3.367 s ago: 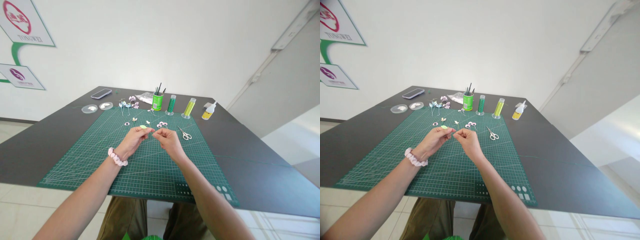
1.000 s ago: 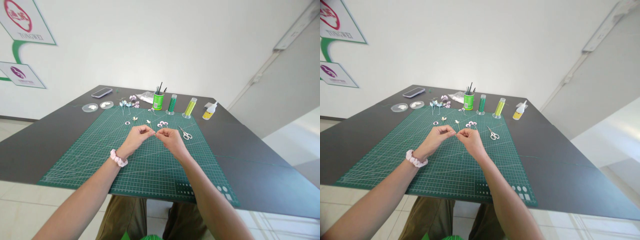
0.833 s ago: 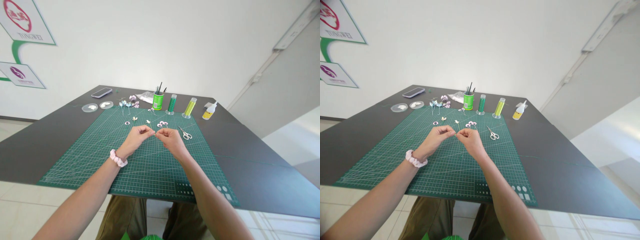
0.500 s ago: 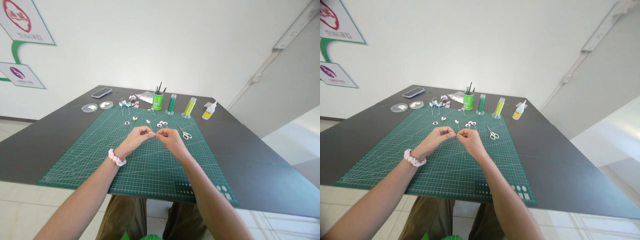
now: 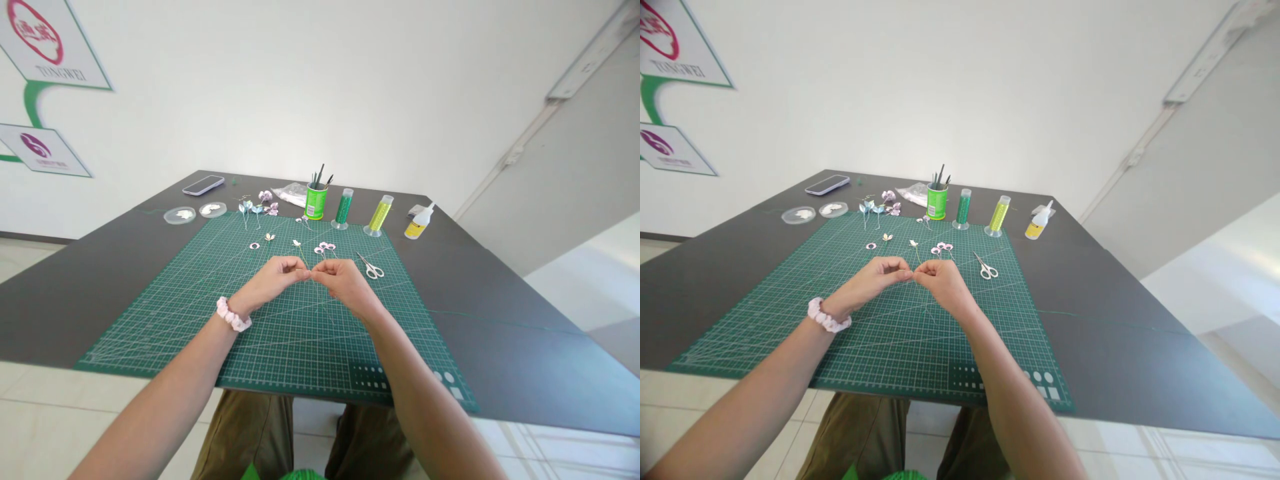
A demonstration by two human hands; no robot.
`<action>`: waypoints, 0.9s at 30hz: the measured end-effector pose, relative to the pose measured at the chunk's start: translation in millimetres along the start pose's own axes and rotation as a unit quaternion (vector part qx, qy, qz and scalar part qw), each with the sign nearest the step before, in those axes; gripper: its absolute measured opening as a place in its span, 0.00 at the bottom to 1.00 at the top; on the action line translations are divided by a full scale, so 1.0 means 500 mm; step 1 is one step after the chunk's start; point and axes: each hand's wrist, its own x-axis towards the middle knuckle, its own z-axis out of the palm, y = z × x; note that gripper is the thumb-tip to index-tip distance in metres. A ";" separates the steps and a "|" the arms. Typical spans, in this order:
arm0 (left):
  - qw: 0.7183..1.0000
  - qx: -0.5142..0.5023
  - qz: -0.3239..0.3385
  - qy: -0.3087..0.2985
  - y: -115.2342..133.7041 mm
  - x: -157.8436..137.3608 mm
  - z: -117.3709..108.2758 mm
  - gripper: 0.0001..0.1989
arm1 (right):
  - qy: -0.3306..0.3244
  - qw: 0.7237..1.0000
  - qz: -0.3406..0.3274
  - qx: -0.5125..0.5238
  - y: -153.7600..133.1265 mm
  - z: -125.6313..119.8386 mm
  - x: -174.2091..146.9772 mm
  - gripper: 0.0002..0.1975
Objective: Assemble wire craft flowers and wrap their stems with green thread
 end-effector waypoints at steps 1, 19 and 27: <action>1.000 -0.005 0.001 0.001 0.001 0.000 0.001 0.13 | 0.001 1.000 0.001 0.007 0.000 -0.001 0.000 0.09; 0.997 -0.066 -0.034 0.029 0.000 0.000 0.003 0.13 | 0.035 0.998 0.011 0.044 -0.008 -0.008 0.000 0.11; 0.996 -0.079 -0.048 0.021 -0.004 0.002 0.003 0.13 | 0.047 0.998 0.008 0.049 -0.003 -0.010 0.004 0.11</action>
